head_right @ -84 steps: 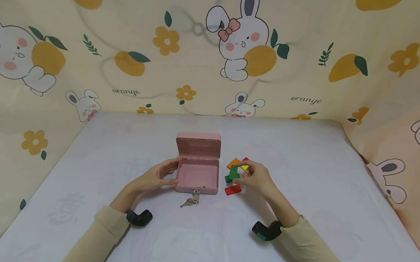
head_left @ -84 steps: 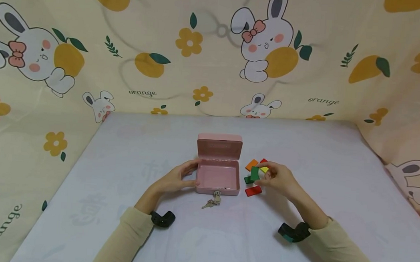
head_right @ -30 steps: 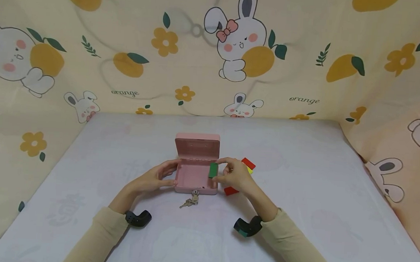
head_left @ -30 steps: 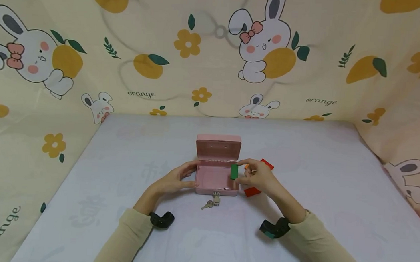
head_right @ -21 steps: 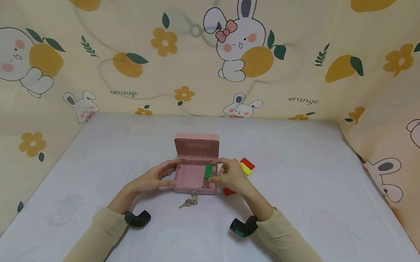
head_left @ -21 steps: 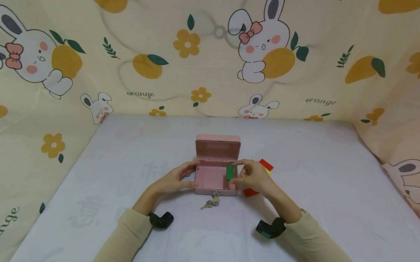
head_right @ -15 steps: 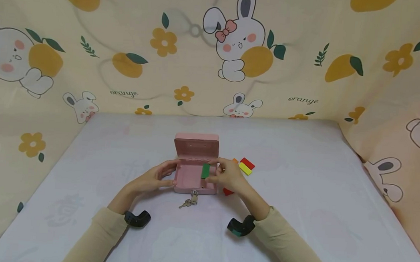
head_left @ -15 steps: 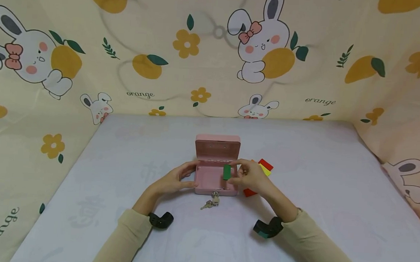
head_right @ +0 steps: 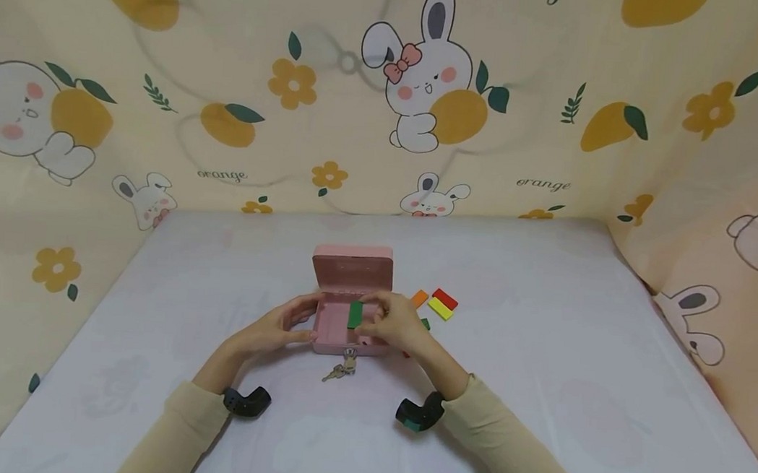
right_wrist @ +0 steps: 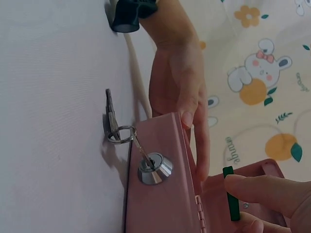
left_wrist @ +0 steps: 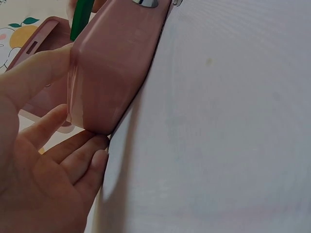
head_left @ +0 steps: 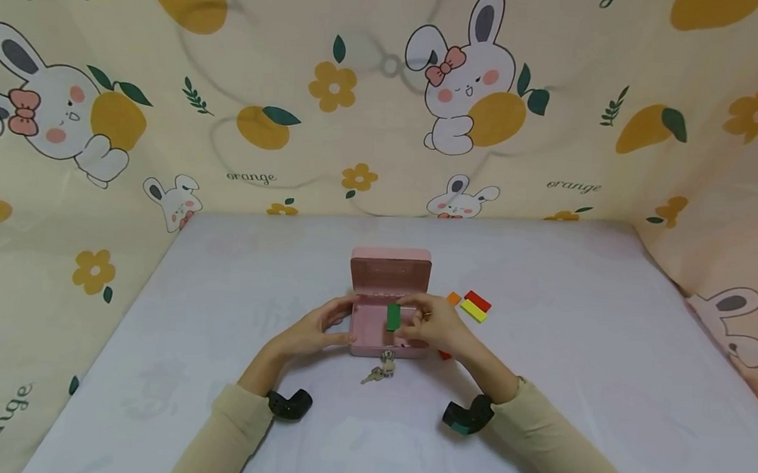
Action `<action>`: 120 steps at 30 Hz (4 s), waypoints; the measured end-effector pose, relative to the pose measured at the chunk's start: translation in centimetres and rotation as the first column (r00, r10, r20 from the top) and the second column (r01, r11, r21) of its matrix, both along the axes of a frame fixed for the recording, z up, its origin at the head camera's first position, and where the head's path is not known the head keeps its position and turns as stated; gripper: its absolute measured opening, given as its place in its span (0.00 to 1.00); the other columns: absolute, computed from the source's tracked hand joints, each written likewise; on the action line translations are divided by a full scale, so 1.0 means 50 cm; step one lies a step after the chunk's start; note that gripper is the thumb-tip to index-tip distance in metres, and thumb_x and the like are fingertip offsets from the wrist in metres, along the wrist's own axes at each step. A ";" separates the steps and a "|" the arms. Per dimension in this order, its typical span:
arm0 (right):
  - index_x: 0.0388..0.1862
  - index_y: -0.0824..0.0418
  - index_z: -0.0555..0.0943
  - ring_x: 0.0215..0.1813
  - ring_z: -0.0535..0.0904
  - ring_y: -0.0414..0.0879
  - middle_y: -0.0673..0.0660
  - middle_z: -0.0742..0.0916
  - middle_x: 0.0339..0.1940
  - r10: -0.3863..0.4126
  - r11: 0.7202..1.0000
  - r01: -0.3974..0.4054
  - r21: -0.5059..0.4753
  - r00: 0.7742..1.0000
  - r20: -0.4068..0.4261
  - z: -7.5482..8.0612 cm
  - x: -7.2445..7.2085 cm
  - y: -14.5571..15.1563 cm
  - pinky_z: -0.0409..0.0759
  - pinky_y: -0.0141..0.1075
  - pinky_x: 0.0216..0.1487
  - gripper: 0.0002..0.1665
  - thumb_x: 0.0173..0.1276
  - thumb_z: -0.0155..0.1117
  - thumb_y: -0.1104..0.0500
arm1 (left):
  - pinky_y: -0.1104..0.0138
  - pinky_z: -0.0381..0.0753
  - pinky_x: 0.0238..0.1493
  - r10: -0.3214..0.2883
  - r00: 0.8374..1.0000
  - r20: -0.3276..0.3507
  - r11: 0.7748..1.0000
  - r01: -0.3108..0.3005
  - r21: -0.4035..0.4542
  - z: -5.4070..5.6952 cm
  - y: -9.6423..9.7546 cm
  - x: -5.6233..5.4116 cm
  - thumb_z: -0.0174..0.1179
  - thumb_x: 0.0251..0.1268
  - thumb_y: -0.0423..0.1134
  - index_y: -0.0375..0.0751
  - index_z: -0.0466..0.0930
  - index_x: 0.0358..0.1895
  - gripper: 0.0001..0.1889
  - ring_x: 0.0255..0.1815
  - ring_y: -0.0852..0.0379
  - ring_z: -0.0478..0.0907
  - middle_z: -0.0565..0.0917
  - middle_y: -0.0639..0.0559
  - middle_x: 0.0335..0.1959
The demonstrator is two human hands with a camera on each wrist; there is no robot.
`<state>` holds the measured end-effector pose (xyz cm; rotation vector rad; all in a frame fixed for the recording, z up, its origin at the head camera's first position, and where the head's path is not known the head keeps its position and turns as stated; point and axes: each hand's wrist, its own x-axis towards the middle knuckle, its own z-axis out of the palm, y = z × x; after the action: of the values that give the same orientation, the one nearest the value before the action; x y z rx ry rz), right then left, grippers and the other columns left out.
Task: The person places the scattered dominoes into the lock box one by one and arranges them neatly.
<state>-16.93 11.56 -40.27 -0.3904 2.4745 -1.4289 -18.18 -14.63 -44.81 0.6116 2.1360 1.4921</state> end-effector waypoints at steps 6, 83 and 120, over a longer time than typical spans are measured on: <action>0.55 0.67 0.79 0.22 0.67 0.41 0.49 0.72 0.18 0.014 1.000 -0.014 0.001 1.000 -0.005 -0.003 -0.002 -0.015 0.62 0.27 0.21 0.27 0.55 0.74 0.63 | 0.46 0.51 0.79 0.002 1.000 -0.003 1.000 -0.002 0.007 -0.008 -0.003 0.000 0.60 0.65 0.33 0.42 0.52 0.75 0.38 0.79 0.40 0.52 0.56 0.43 0.78; 0.56 0.62 0.79 0.25 0.69 0.41 0.52 0.76 0.21 -0.019 0.973 0.018 0.230 1.000 0.002 -0.060 -0.027 -0.128 0.63 0.28 0.23 0.32 0.51 0.77 0.62 | 0.45 0.51 0.79 -0.019 1.000 -0.015 1.000 0.019 0.011 -0.005 -0.006 -0.002 0.62 0.65 0.36 0.42 0.51 0.76 0.39 0.80 0.39 0.51 0.52 0.44 0.79; 0.51 0.65 0.81 0.24 0.67 0.39 0.50 0.74 0.19 0.024 0.998 -0.017 0.063 0.994 -0.105 -0.012 0.024 -0.055 0.64 0.25 0.25 0.21 0.58 0.71 0.63 | 0.45 0.50 0.79 -0.018 1.000 -0.007 1.000 0.019 0.015 -0.001 -0.005 0.004 0.60 0.66 0.34 0.41 0.50 0.76 0.39 0.80 0.39 0.50 0.52 0.43 0.79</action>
<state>-15.74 8.79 -40.88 -0.4895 2.5834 -1.3523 -17.97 -14.89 -44.88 0.6407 2.1205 1.4991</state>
